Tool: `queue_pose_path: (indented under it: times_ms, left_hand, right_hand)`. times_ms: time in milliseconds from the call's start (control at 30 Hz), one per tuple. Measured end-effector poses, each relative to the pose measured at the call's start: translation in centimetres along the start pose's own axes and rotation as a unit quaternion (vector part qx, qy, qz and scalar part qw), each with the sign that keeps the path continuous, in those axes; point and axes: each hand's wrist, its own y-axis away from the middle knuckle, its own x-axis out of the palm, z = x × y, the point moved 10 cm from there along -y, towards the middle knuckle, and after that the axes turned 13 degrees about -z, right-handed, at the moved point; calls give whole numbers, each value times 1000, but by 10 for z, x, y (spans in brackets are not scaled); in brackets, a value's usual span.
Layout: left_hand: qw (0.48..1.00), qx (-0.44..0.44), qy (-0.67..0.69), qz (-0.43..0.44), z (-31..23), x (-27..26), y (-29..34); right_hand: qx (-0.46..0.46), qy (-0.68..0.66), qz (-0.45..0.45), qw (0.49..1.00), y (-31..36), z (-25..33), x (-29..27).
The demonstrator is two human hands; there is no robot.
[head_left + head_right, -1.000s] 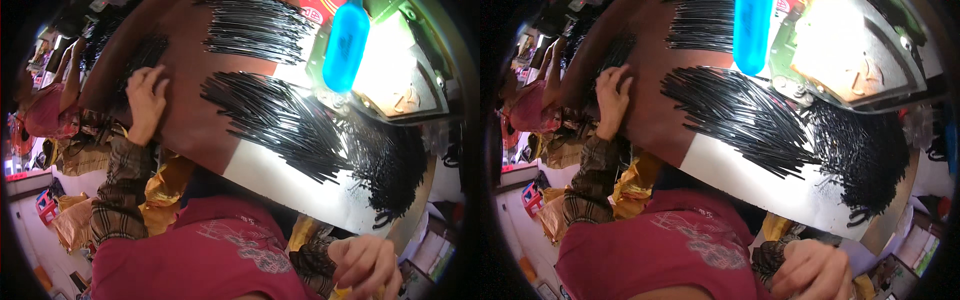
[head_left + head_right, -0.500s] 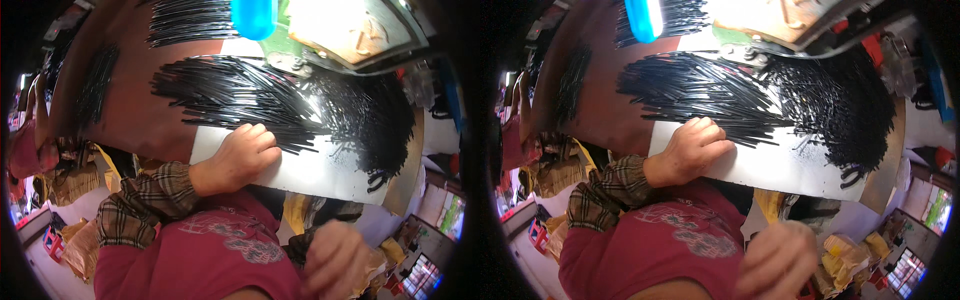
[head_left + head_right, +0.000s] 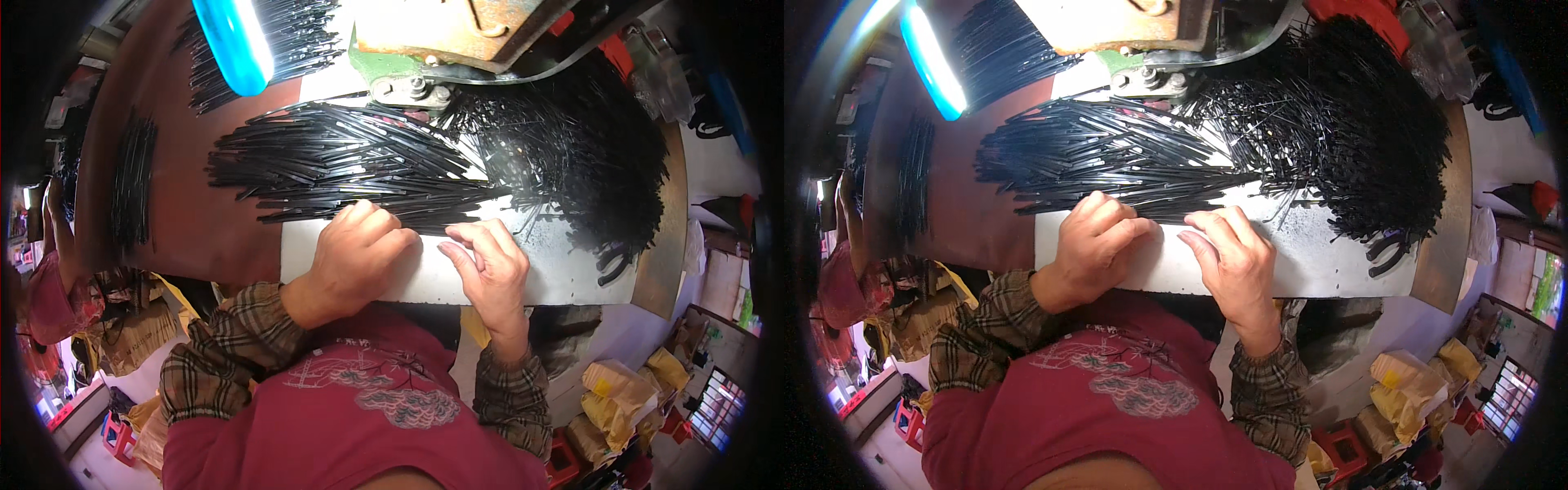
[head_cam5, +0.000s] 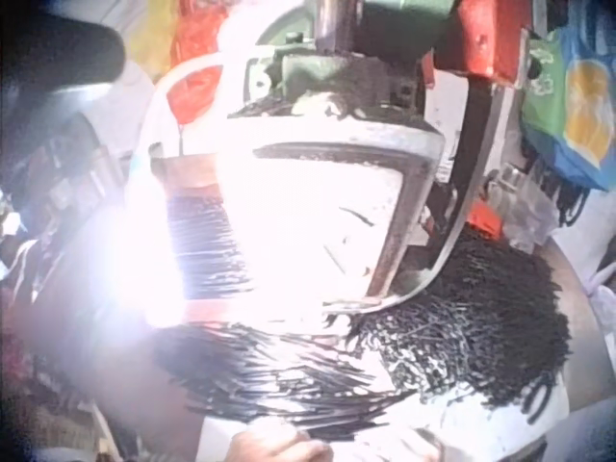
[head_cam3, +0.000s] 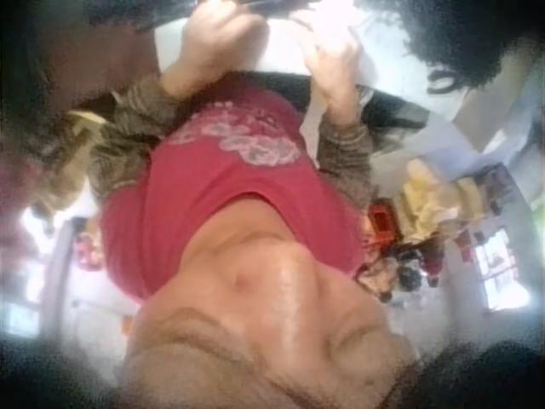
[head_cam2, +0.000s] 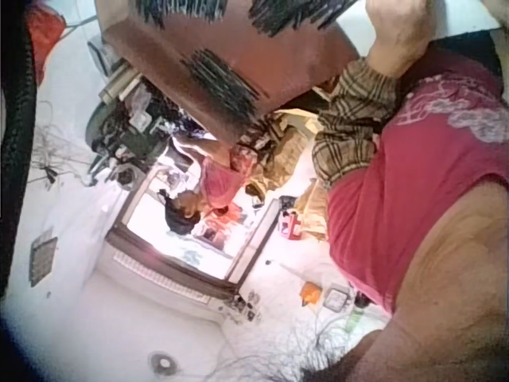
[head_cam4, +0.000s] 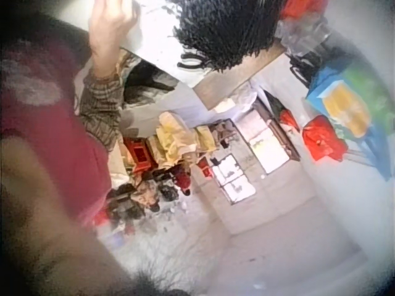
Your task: The person aligns small black rods by hand, then inserts them into a machine press for crimping or assembly.
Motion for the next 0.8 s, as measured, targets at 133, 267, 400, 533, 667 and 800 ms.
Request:
queue_pose_path:
  times_ms: [133,267,400,533,667,800]
  left_hand:
    - [999,-2,-27,-18,0,-5,-3]
    - [998,-4,-53,-45,-2,-10,-7]
    - [997,-2,-62,-41,-4,-12,-10]
    - [996,-31,-49,-71,1,-19,-10]
    - [974,-190,93,-83,22,-27,-2]
    - [781,-481,381,-114,46,2,11]
  right_hand:
    - [-36,7,12,999,1,2,0]
    - [-32,63,55,996,4,2,0]
    - [26,128,76,989,9,-12,-23]
    - [89,56,67,992,8,-9,-32]
    - [103,-14,35,994,5,0,-19]
    - [74,-29,-41,996,6,8,-5]
